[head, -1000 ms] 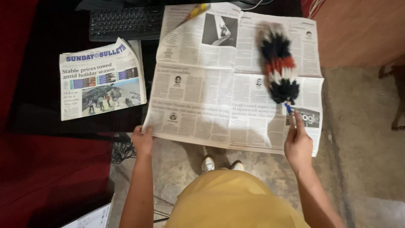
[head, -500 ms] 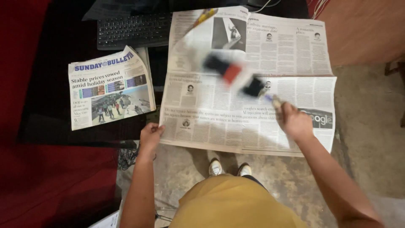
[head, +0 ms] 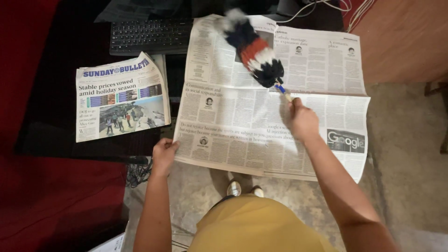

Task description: Dusting individual pages of a newspaper using a feather duster on a desk.

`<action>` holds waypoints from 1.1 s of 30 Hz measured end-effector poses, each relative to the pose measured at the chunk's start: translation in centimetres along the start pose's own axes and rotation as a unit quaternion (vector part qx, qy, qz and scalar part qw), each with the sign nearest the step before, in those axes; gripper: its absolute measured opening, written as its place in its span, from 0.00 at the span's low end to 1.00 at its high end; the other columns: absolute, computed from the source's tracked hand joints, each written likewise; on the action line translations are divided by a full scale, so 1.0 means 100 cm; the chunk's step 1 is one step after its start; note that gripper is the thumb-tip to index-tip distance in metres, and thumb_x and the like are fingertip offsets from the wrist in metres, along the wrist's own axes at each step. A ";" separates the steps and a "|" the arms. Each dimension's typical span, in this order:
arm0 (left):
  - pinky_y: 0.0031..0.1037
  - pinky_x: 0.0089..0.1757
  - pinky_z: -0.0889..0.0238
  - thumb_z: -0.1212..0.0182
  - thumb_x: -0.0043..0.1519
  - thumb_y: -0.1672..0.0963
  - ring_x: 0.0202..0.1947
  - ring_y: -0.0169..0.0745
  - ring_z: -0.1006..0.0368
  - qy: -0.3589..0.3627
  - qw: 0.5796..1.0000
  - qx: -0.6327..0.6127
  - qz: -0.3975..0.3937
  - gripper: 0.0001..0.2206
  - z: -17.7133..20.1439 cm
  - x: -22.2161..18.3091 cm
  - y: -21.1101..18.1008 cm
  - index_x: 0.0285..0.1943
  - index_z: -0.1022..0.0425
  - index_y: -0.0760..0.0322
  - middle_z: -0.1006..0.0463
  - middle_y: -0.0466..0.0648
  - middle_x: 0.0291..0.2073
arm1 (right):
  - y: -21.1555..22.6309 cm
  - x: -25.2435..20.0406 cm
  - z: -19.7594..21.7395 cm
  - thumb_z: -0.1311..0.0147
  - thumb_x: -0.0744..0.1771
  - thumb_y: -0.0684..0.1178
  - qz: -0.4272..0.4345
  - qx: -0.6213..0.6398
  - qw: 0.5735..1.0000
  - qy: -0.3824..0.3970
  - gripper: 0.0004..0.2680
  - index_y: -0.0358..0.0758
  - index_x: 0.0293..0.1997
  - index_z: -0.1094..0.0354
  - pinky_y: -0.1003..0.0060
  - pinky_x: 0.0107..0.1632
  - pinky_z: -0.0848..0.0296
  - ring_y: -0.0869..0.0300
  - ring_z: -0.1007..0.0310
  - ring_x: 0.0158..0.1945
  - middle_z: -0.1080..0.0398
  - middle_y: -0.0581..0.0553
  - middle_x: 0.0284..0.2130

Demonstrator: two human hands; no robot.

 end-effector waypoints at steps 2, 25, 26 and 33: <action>0.29 0.35 0.36 0.31 0.57 0.58 0.32 0.40 0.29 -0.006 1.000 -0.017 0.009 0.10 0.000 -0.003 -0.002 0.45 0.19 0.68 0.22 0.50 0.30 | -0.031 0.003 0.011 0.62 0.73 0.60 -0.018 0.003 1.000 -0.014 0.11 0.48 0.54 0.39 0.41 0.45 0.24 0.35 0.20 0.41 0.23 0.32 0.31; 0.58 0.60 0.48 0.37 0.62 0.58 0.54 0.82 0.34 -0.090 0.914 0.138 -0.370 0.21 -0.124 -0.227 -0.255 0.60 0.33 0.83 0.30 0.74 0.47 | -0.193 -0.095 0.069 0.55 0.70 0.45 -0.155 0.045 0.983 -0.091 0.10 0.38 0.54 0.30 0.37 0.46 0.24 0.30 0.22 0.44 0.23 0.21 0.36; 0.56 0.62 0.48 0.48 0.62 0.46 0.57 0.72 0.34 0.043 0.834 0.186 -0.517 0.26 -0.178 -0.250 -0.252 0.59 0.29 0.70 0.28 0.66 0.48 | -0.157 -0.110 0.064 0.54 0.68 0.45 -0.125 0.029 0.991 -0.025 0.11 0.38 0.56 0.33 0.38 0.46 0.23 0.31 0.21 0.44 0.23 0.22 0.35; 0.65 0.63 0.51 0.24 0.44 0.51 0.71 0.67 0.43 0.228 0.704 0.351 -0.574 0.27 -0.274 -0.281 -0.186 0.56 0.21 0.51 0.35 0.58 0.68 | -0.208 -0.122 0.025 0.64 0.71 0.50 -0.183 -0.014 0.983 0.020 0.12 0.37 0.52 0.34 0.38 0.50 0.24 0.29 0.21 0.46 0.23 0.20 0.37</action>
Point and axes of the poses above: each hand's wrist, its own x-axis towards the middle knuckle, its own z-axis out of the back of the hand, y = z × x, the point moved 10 cm from there along x, towards the middle knuckle
